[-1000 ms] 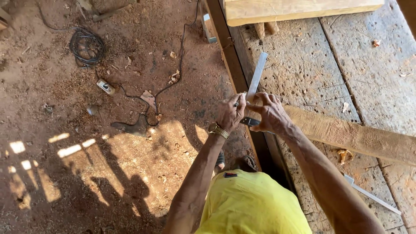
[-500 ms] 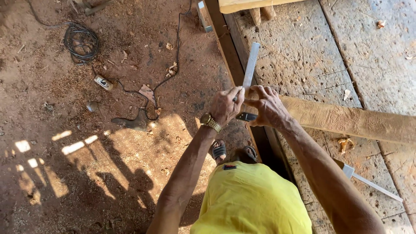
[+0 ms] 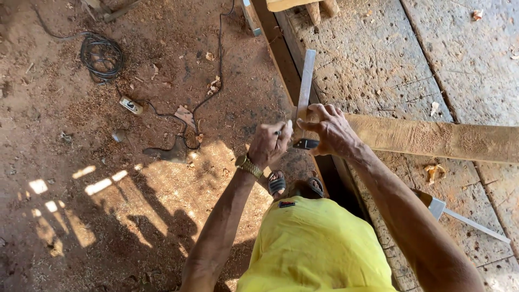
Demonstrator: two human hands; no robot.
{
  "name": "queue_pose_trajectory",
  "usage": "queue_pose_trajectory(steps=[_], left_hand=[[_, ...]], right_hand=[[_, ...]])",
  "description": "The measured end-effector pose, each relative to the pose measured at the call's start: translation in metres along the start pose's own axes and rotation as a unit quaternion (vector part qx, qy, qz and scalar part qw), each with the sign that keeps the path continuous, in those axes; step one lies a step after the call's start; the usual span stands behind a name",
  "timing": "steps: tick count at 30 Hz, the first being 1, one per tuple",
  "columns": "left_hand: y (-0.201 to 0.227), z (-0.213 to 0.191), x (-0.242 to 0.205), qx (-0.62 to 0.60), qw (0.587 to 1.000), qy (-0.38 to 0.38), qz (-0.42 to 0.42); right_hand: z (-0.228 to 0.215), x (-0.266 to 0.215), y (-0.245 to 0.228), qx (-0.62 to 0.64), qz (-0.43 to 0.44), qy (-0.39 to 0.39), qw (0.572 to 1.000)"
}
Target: Measuring and marking pieces of wood with a tape measure, try square, and pencil.
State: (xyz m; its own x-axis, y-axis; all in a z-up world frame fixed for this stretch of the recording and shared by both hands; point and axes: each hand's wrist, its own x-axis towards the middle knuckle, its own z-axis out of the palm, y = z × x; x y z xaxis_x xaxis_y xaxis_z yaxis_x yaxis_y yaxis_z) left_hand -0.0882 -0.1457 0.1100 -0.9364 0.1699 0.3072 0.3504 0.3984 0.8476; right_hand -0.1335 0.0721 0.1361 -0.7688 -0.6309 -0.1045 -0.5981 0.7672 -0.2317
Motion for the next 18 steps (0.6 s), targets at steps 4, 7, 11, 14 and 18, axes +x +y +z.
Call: queue_pose_trajectory(steps=[4,7,11,14,18], left_hand=[[-0.024,0.009,0.035,-0.03,0.997,-0.052,-0.042],[-0.03,0.012,0.067,-0.026,0.996,-0.049,-0.063],[-0.053,0.023,0.08,-0.019,0.997,-0.036,-0.058],[-0.031,0.023,0.047,0.061,0.998,0.006,0.001],[-0.033,0.05,-0.049,0.069,0.994,0.051,-0.065]], right_hand=[[0.0,-0.001,0.001,0.001,0.005,-0.007,1.0],[-0.005,0.0,-0.004,0.016,0.009,-0.002,1.0],[-0.003,0.0,-0.003,0.02,0.022,-0.006,1.0],[0.007,0.001,0.006,0.016,0.02,0.0,1.0],[0.017,-0.001,0.011,0.02,0.004,0.011,1.0]])
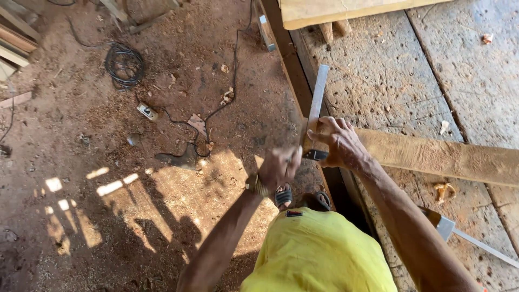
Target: Measuring and marking pieces of wood with a tape measure, try square, and pencil.
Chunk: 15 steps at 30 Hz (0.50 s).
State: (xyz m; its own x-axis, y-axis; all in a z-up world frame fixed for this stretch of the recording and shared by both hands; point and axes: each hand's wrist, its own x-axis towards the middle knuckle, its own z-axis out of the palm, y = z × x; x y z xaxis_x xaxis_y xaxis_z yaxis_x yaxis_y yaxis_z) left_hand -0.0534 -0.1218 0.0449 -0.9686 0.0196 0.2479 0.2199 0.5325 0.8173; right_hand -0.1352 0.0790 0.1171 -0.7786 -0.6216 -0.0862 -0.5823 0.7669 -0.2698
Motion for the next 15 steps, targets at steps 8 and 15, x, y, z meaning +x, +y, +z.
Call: queue_pose_trajectory(steps=[8,15], left_hand=[[0.016,-0.021,-0.041,-0.21,0.953,0.07,-0.205],[0.025,0.026,0.027,-0.146,0.93,0.027,-0.336]], right_hand=[[0.028,-0.025,-0.023,-0.064,-0.085,0.134,0.985],[0.05,-0.093,0.008,-0.02,0.051,0.192,0.98]])
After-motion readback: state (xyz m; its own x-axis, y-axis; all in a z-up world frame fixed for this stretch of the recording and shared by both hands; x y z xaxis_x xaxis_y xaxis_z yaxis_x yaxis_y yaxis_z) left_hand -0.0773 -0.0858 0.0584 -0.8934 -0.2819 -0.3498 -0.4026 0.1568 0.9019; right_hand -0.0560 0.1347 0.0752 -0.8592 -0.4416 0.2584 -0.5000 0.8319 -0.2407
